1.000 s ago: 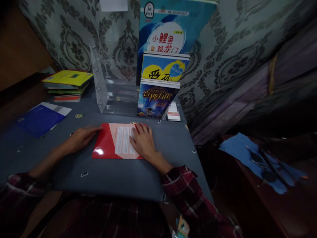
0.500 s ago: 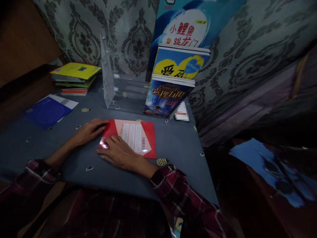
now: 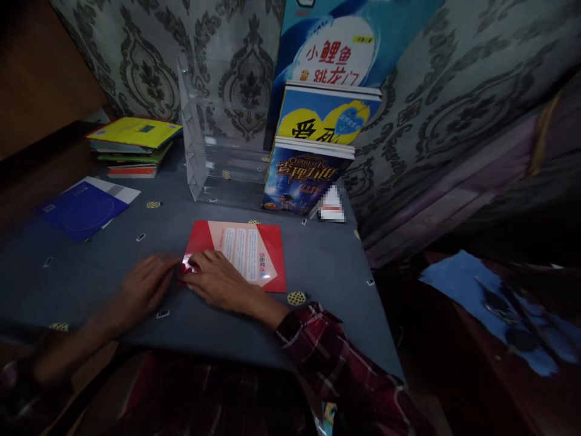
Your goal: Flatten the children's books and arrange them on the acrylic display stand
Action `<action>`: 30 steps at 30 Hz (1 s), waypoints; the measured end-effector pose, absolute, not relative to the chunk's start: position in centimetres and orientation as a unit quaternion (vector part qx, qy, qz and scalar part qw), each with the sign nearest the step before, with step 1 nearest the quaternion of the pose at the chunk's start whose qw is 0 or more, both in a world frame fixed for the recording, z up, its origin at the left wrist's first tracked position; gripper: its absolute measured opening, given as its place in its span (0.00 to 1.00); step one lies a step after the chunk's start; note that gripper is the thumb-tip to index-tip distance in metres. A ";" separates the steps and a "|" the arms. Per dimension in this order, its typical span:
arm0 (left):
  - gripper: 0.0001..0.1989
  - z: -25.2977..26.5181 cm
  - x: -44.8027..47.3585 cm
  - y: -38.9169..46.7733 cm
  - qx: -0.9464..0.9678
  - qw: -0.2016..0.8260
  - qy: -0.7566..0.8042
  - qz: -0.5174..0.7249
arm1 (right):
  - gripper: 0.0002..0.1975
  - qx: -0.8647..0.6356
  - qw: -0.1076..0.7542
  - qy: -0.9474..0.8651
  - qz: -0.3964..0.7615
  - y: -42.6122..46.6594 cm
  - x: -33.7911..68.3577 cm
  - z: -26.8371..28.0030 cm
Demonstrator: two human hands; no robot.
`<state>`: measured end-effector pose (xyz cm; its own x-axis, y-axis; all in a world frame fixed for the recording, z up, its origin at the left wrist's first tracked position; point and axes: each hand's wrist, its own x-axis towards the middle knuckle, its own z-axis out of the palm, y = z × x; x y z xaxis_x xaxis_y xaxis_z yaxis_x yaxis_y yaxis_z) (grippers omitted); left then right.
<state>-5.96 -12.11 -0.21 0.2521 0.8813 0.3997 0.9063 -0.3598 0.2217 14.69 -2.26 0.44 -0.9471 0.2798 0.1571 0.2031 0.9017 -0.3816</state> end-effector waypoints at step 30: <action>0.12 -0.6 -4.5 -9.3 -0.825 0.026 -0.541 -0.161 | 0.19 -0.188 0.125 -0.965 0.138 2.2 12.2 -0.1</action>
